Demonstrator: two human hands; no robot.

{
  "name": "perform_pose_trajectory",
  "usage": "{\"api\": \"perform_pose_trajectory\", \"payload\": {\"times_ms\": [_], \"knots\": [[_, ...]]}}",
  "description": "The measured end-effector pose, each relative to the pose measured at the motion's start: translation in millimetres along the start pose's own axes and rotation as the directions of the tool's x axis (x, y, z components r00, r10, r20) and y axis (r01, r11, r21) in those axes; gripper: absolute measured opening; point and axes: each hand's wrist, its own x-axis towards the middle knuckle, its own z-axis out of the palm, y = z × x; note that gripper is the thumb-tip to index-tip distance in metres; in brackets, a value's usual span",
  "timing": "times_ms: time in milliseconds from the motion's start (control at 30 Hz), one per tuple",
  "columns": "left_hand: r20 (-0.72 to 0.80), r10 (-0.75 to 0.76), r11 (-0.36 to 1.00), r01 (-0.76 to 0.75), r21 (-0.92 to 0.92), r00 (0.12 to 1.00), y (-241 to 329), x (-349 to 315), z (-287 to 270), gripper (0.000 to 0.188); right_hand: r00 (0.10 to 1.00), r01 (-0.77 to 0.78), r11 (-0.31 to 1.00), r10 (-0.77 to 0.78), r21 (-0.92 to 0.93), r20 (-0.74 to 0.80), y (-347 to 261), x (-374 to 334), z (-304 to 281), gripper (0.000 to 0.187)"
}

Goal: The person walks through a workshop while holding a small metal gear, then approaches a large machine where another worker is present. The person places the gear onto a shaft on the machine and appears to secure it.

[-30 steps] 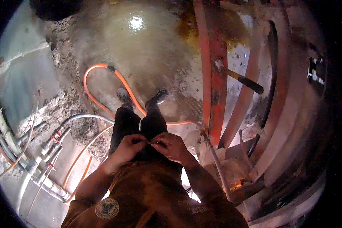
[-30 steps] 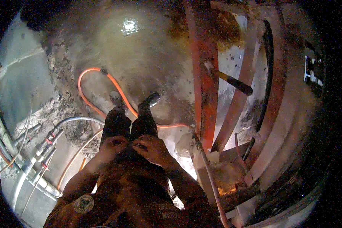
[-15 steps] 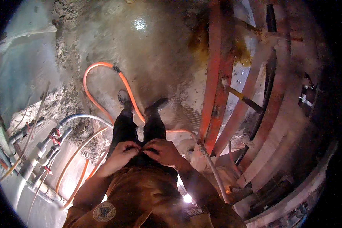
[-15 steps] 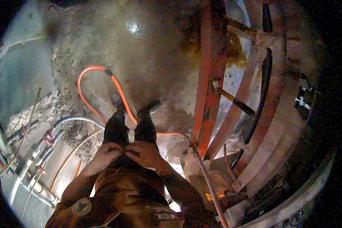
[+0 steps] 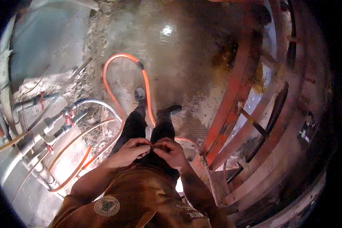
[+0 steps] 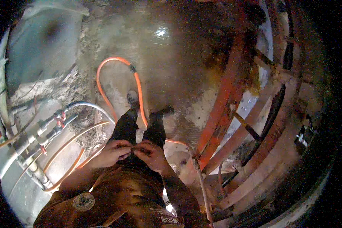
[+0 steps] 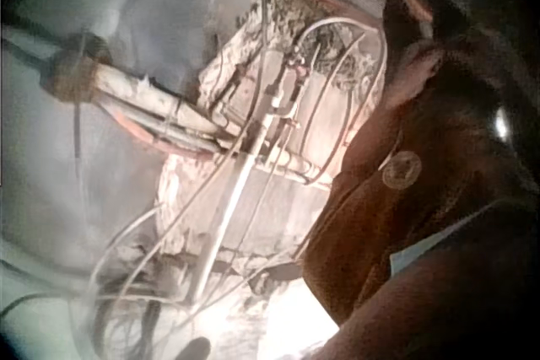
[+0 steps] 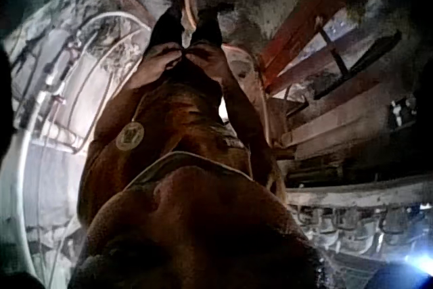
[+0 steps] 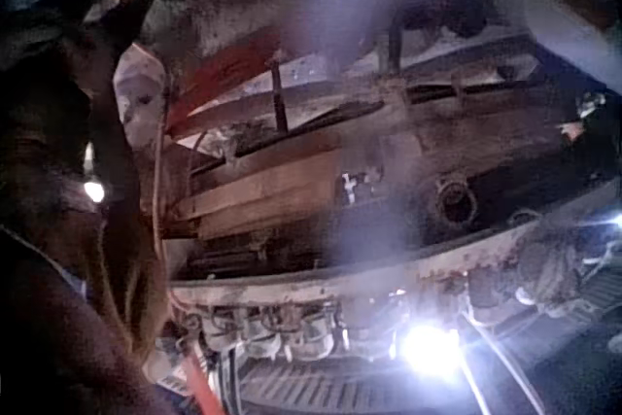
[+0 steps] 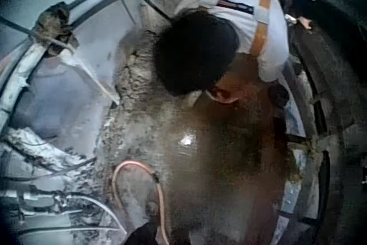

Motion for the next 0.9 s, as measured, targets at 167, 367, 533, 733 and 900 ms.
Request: {"api": "perform_pose_trajectory", "payload": {"times_ms": [167, 367, 533, 733, 900], "knots": [[0.029, 0.066, 0.997, -0.065, -0.045, 0.997, -9, -3, -6, 0.022, 0.999, 0.0, 0.979, 0.007, 0.205, -0.033, 3, 0, 13, 0.011], [0.041, 0.065, 0.992, -0.06, -0.109, 0.997, -14, -9, -11, 0.024, 0.998, 0.058, 0.977, -0.054, 0.207, -0.022, -1, 0, 19, 0.012], [0.073, 0.086, 0.991, -0.077, -0.112, 0.994, -17, -7, -12, 0.025, 0.999, 0.003, 0.961, 0.007, 0.277, -0.032, 3, -4, 26, 0.013], [-0.189, 0.157, 0.983, -0.135, 0.125, 0.969, -14, -17, -6, 0.022, 0.996, -0.082, 0.976, 0.085, 0.202, -0.009, 11, -5, 36, 0.021], [-0.272, 0.201, 0.979, -0.183, 0.092, 0.941, -23, -15, -4, 0.024, 0.998, 0.033, 0.977, -0.023, 0.213, -0.051, 5, -8, 41, 0.027]]}}
